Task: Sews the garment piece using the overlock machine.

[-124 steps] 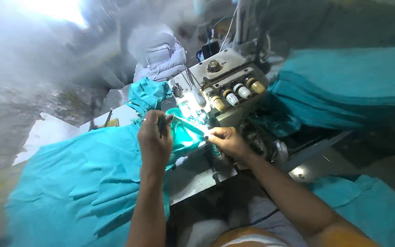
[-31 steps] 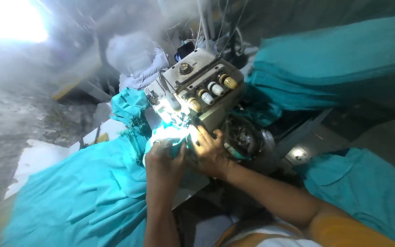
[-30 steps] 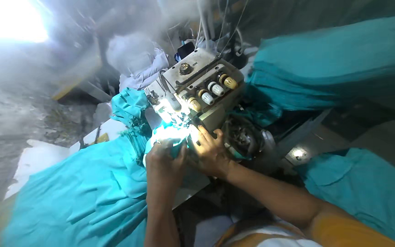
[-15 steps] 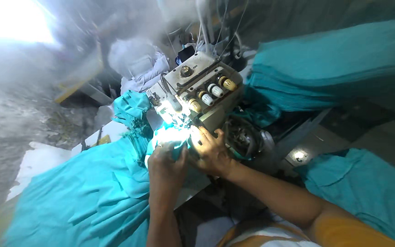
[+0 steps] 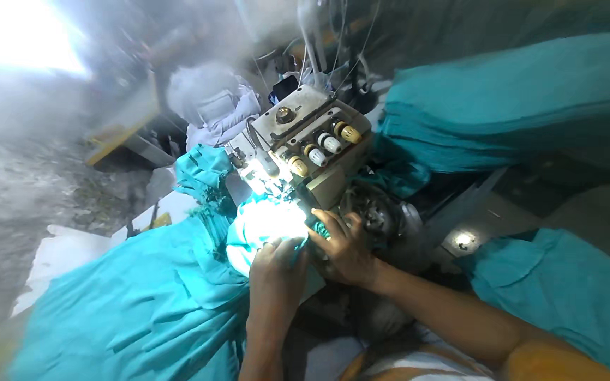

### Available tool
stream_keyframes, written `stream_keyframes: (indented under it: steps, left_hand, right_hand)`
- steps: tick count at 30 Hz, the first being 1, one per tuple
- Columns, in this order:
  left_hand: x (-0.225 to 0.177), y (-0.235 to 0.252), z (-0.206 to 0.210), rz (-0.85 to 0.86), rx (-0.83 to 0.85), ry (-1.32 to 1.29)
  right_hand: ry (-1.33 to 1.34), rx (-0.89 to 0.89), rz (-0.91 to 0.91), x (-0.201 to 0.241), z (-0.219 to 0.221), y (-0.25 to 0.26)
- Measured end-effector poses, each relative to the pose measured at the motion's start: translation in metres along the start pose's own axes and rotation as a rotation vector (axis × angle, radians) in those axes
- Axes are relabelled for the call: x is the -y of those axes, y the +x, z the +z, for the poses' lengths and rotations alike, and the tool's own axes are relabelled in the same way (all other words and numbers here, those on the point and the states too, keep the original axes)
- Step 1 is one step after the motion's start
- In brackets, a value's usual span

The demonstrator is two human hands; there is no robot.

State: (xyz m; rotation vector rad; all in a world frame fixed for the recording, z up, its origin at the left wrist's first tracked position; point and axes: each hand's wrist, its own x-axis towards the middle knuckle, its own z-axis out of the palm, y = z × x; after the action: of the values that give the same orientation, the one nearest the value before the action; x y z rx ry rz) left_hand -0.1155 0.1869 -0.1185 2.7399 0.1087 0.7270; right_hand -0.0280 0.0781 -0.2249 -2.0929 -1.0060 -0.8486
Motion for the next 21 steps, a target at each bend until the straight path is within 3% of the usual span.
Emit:
stream_keyframes:
  steps: [3, 8, 21]
  left_hand:
    - [0.003, 0.001, 0.002, 0.005, -0.027, 0.005]
    - [0.018, 0.004, 0.014, 0.025, 0.175, -0.044]
    - [0.005, 0.001, 0.02, -0.046, 0.176, 0.033]
  right_hand:
    - [0.096, -0.064, 0.057, -0.005, 0.002, -0.004]
    - [0.165, -0.022, 0.14, -0.008, -0.002, 0.005]
    - [0.142, 0.018, 0.136, -0.019, -0.012, -0.008]
